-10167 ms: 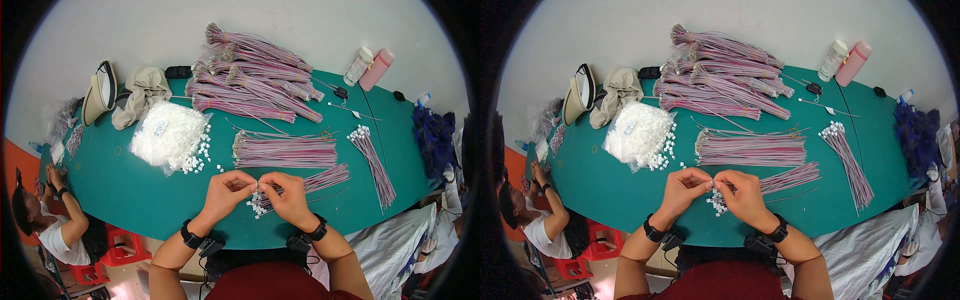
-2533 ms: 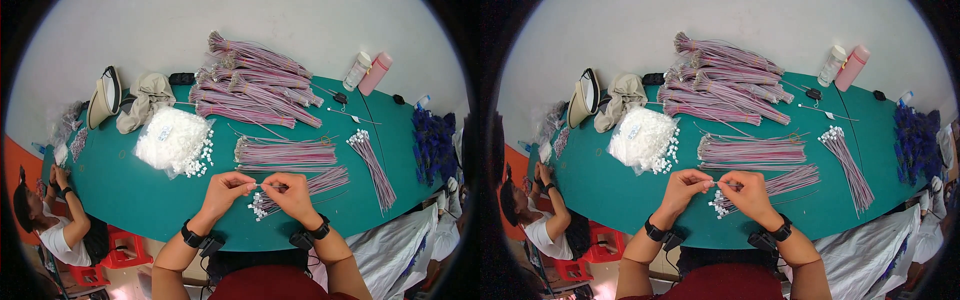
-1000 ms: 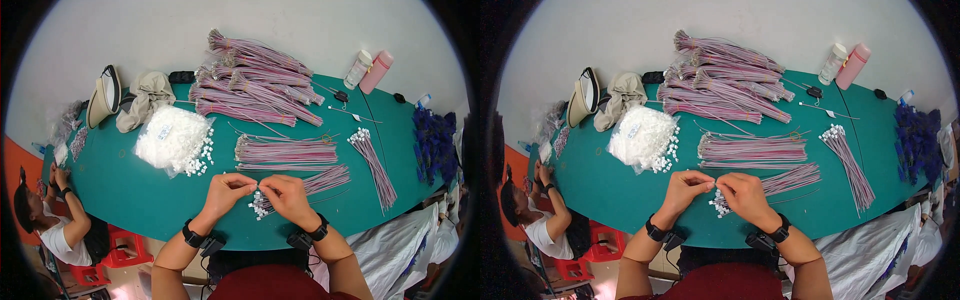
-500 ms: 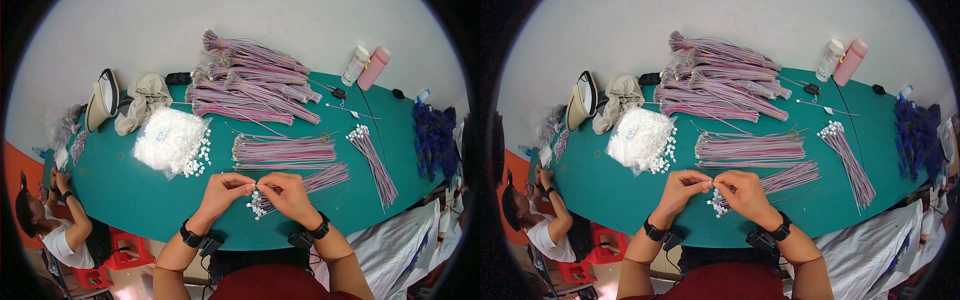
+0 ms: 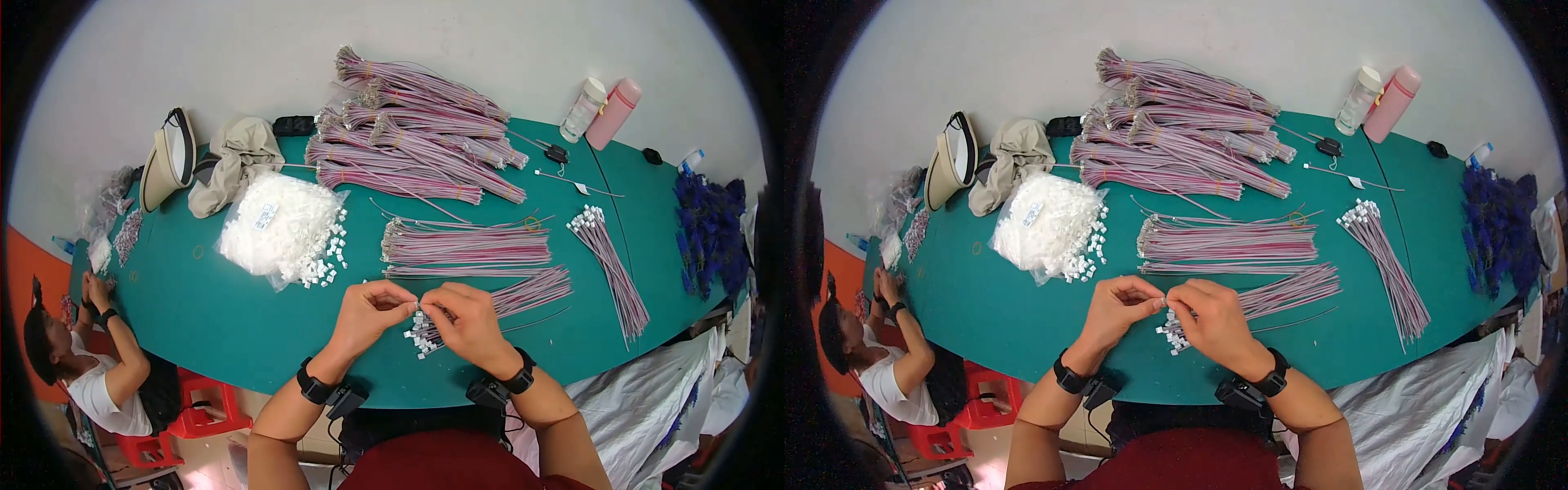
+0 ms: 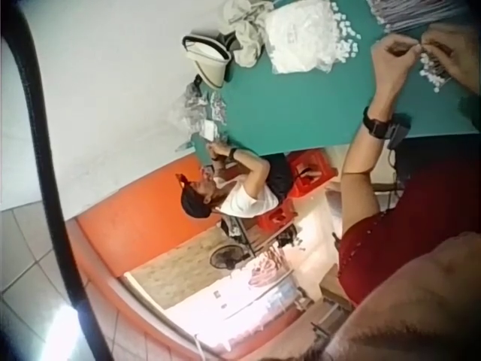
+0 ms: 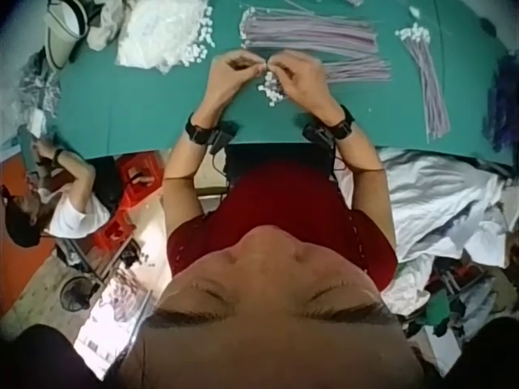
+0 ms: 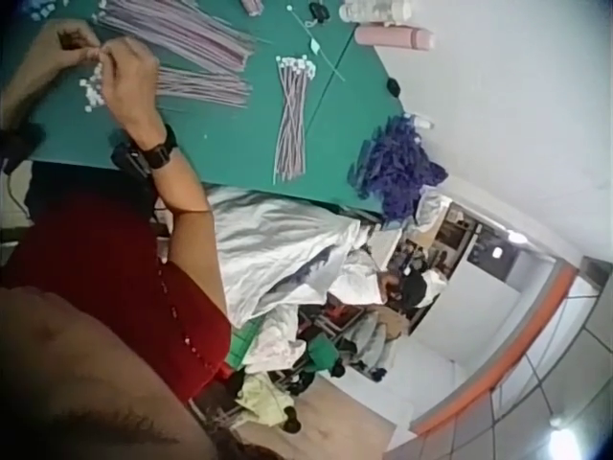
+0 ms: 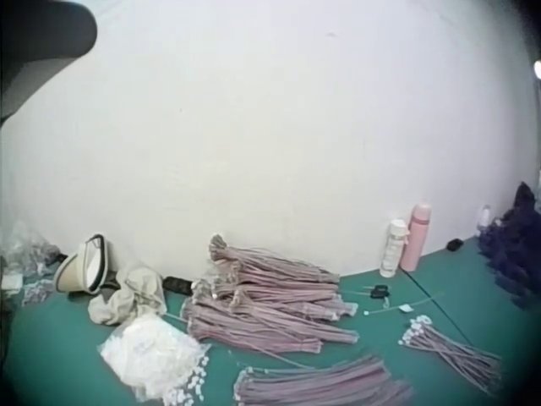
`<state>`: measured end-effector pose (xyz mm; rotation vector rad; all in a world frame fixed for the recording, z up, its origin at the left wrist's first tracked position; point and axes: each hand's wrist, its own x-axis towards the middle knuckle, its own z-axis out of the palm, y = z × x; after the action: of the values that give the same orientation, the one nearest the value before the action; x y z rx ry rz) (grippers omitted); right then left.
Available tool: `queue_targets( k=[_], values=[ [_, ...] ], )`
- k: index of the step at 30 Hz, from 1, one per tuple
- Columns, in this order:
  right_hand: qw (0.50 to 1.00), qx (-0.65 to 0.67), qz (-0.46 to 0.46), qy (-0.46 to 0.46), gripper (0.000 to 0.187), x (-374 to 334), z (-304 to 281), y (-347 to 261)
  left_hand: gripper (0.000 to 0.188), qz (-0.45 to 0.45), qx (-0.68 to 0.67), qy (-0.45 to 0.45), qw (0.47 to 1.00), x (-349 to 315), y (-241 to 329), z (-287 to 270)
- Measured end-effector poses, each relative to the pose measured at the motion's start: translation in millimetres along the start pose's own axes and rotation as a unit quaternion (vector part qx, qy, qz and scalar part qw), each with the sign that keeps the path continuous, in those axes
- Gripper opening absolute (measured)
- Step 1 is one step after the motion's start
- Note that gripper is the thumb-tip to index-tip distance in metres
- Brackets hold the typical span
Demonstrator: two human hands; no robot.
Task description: Manually attaching small plastic clips to bundles of striped cables at a workbench.
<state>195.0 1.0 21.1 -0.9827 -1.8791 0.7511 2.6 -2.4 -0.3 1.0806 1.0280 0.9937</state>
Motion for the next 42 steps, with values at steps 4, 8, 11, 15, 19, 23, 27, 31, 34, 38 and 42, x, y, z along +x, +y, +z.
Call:
queue_targets(
  k=[4,8,11,15,19,23,27,31,34,38,42],
  values=[
    [1.0,-0.02,0.008,-0.015,0.006,-0.2,-0.9,-3.7,0.01,0.004,0.009,0.006,1.0,-1.0,-0.9,0.5],
    [0.999,-0.028,0.013,-0.017,0.006,-0.8,-1.4,-4.4,0.01,-0.002,0.007,0.009,1.0,-0.6,-0.4,2.2],
    [1.0,-0.017,0.009,-0.006,0.006,-0.3,1.1,-2.0,0.01,-0.008,0.0,0.009,1.0,-0.5,0.8,1.1],
    [1.0,0.005,0.005,0.006,0.006,-1.0,4.3,-0.2,0.011,-0.012,-0.007,0.007,1.0,-0.5,1.1,0.0],
    [1.0,0.015,0.02,-0.001,0.006,-1.9,2.5,-0.1,0.011,-0.012,-0.016,0.002,1.0,-0.1,1.9,0.9],
    [0.999,0.028,0.035,-0.009,0.006,0.5,-0.8,0.3,0.012,-0.02,-0.036,-0.005,0.999,0.0,3.3,-0.7],
    [0.997,0.04,0.051,-0.041,0.006,2.1,-4.7,-0.3,0.013,-0.024,-0.047,-0.002,0.999,0.0,3.8,-0.3],
    [0.997,0.036,0.046,-0.046,0.006,1.2,-4.3,-0.5,0.013,-0.019,-0.029,0.006,0.999,-0.5,5.2,1.1],
    [0.998,0.033,0.039,-0.041,0.005,0.0,-2.7,-1.2,0.013,-0.017,-0.009,0.013,1.0,-1.3,5.7,1.8],
    [0.999,0.015,0.021,-0.036,0.005,-1.4,-1.1,-3.6,0.012,-0.024,0.006,0.005,1.0,-2.2,5.4,1.0],
    [0.999,0.01,0.022,-0.026,0.006,-2.4,0.6,-3.0,0.012,-0.019,-0.015,-0.019,1.0,-0.9,4.7,0.1]
  ],
)
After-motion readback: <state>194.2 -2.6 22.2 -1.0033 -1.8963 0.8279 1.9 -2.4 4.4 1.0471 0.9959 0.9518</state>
